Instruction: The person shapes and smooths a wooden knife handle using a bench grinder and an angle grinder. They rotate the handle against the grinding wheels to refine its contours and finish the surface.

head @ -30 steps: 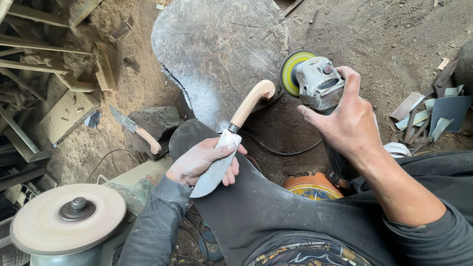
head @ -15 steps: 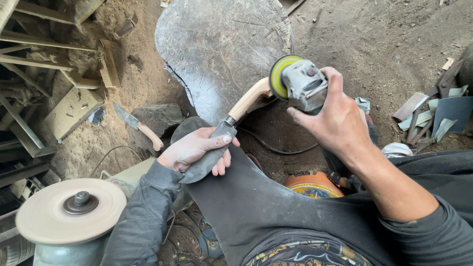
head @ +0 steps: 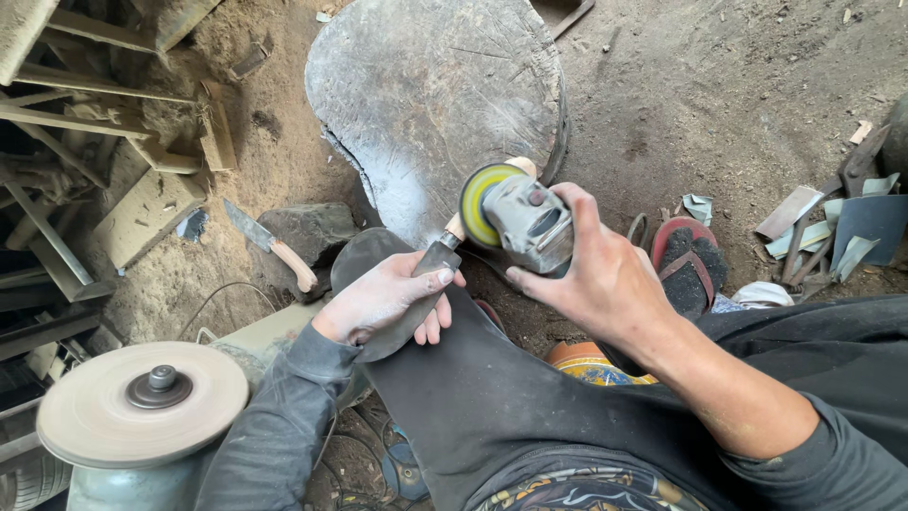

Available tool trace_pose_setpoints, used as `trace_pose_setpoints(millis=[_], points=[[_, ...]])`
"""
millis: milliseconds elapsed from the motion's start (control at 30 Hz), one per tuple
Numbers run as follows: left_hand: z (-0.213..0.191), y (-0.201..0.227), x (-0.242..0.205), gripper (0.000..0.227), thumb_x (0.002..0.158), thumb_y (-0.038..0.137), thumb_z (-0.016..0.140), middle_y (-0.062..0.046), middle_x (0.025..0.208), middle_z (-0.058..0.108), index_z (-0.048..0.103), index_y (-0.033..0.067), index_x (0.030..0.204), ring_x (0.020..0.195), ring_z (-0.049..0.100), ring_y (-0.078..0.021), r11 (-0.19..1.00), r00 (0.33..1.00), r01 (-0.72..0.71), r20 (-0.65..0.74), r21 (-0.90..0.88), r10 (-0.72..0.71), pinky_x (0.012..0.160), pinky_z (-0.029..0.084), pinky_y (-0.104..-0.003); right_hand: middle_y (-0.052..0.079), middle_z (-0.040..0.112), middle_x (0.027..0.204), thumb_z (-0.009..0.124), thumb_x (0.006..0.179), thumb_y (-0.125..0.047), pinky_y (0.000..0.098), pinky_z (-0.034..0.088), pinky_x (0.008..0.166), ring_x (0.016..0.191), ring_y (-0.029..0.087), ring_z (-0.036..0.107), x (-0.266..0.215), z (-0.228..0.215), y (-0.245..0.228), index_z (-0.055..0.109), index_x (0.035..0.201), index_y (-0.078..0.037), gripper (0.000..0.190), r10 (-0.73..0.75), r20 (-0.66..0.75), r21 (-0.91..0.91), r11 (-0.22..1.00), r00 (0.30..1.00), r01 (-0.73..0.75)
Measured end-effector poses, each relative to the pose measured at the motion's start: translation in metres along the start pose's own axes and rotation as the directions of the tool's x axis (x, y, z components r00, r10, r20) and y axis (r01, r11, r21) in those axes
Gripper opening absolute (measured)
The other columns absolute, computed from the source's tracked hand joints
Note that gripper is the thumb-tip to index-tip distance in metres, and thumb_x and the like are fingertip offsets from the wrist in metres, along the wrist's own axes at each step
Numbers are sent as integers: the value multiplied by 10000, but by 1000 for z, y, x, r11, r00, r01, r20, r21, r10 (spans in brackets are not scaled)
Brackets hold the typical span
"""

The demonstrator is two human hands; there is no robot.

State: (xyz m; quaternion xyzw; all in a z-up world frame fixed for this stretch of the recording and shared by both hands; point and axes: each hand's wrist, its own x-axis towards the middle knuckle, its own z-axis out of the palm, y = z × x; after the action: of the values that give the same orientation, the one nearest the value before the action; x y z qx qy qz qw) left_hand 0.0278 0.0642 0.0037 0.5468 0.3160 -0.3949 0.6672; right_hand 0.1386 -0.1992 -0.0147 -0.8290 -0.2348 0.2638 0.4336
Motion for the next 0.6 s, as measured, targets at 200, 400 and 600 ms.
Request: trace_pose_setpoints(millis=[200,400,600], points=[[2,-7,2,351,1038,315,540,-146,740,687,574,-7,1175,531,672,-193,998,999,-21,-38,63,24,449,521,-288,281,721,1061,845,783,-447,486,571,883,980,435,736,13,-13,21,311,1432,-90,914,196,-55,-12,980,979,-197],[9,-3,1,326,1048,286,511,-128,718,680,574,-13,1164,506,658,-169,980,993,-19,-111,197,41,424,509,-277,301,712,1104,864,794,-434,494,556,907,1025,438,723,13,-23,27,323,1436,-61,919,140,-175,-40,988,975,-149],[20,-1,-1,310,1052,266,485,-106,702,679,587,-11,1146,487,644,-149,964,984,-12,-167,267,59,405,491,-258,264,722,1127,843,728,-419,481,580,804,990,434,730,-18,-3,-9,328,1407,-92,913,-15,13,-59,998,1000,16]])
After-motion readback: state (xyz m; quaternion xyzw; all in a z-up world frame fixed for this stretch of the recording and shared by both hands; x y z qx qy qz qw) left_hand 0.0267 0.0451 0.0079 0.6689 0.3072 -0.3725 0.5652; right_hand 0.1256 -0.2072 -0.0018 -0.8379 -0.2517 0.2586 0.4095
